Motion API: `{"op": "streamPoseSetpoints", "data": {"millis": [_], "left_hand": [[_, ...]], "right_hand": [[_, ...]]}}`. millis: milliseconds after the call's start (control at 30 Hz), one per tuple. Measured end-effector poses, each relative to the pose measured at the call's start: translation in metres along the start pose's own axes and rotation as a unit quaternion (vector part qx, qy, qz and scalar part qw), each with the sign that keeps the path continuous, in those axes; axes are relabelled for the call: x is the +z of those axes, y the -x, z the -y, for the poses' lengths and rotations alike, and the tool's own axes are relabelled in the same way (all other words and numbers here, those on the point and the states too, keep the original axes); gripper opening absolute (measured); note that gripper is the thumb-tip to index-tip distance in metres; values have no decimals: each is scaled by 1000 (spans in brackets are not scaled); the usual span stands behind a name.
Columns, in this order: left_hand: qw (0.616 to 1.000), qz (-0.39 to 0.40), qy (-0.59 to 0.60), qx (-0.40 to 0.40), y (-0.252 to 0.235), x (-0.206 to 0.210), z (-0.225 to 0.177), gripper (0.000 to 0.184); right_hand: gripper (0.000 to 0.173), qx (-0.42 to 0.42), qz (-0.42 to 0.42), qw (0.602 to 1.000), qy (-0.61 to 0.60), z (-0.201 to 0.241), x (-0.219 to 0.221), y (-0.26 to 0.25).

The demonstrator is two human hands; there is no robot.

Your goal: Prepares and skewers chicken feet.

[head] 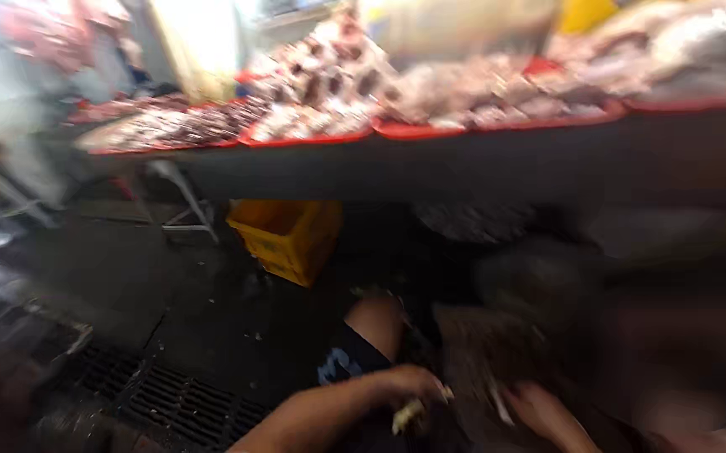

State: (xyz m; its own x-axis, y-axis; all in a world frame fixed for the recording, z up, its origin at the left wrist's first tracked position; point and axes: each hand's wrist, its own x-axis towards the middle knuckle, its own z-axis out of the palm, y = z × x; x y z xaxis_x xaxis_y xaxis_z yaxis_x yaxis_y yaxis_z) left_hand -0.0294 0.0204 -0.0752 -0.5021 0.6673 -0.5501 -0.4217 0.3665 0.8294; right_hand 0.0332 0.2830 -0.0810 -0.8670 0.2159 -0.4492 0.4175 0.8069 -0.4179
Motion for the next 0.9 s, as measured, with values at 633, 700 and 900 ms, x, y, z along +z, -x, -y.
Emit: {"op": "streamPoseSetpoints", "data": {"millis": [633, 700, 900], "left_hand": [[986, 128, -7, -105, -23, 8, -8, 30], [988, 117, 12, -100, -27, 5, -10, 28], [988, 12, 144, -51, -22, -3, -31, 29]], "right_hand": [[42, 134, -320, 861, -372, 118, -155, -135], [39, 126, -319, 865, -367, 118, -155, -128], [30, 82, -145, 929, -331, 66, -66, -32]]}}
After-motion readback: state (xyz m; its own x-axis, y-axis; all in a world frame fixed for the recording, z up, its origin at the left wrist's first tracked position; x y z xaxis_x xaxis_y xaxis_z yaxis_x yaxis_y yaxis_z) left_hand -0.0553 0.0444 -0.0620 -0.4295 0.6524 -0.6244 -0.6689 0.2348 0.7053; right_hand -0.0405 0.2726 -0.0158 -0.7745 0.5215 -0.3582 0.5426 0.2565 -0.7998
